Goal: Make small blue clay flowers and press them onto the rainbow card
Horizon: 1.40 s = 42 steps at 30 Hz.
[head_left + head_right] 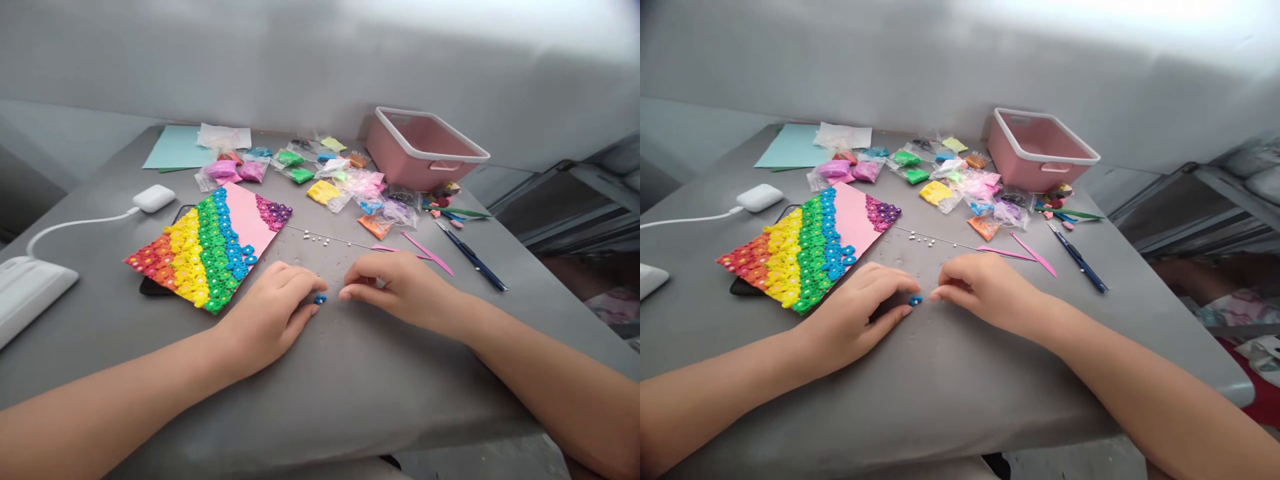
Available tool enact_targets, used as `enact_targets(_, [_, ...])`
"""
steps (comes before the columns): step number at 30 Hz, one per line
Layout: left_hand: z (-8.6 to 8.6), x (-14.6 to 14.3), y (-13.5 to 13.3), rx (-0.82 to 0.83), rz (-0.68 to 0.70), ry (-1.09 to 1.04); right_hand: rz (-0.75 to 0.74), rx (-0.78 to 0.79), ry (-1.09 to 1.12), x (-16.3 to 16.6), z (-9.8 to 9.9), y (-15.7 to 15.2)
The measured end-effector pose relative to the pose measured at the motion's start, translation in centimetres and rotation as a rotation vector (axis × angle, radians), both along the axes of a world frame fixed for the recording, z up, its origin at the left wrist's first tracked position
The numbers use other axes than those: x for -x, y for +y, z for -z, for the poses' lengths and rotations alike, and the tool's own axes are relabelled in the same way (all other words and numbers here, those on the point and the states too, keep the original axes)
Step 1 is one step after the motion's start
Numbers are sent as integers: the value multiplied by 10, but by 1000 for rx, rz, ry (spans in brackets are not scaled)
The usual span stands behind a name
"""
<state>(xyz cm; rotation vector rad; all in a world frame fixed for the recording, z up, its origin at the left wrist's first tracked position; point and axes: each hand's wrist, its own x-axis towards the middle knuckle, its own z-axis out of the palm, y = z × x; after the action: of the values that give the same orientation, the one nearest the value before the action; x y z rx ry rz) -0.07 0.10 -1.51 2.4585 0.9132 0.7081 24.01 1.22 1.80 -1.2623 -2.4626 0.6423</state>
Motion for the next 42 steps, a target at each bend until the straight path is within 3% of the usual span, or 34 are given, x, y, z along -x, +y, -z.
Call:
enact_targets(5, [-1, 1, 2, 75, 10, 25, -129, -44, 33, 0, 4, 0])
enact_targets(9, [-6, 0, 2, 99, -7, 39, -102, -39, 21, 1, 7, -1])
enact_targets(14, [-2, -2, 2, 73, -7, 5, -176, -65, 49, 2, 11, -1])
enact_targets(20, [-3, -1, 1, 102, -43, 3, -144, -60, 39, 5, 11, -1])
enact_targets(26, [-9, -1, -1, 91, -69, 42, -146, 70, 58, 3, 10, 0])
enact_targets(32, [-4, 1, 0, 72, -76, 29, -116, 183, 22, -3, 1, 2])
enact_targets(36, [1, 1, 3, 71, -72, -11, -75, 175, -6, -6, -5, 3])
enact_targets(42, [-1, -2, 3, 82, -87, 0, -126, 132, -6, -1, -2, 1])
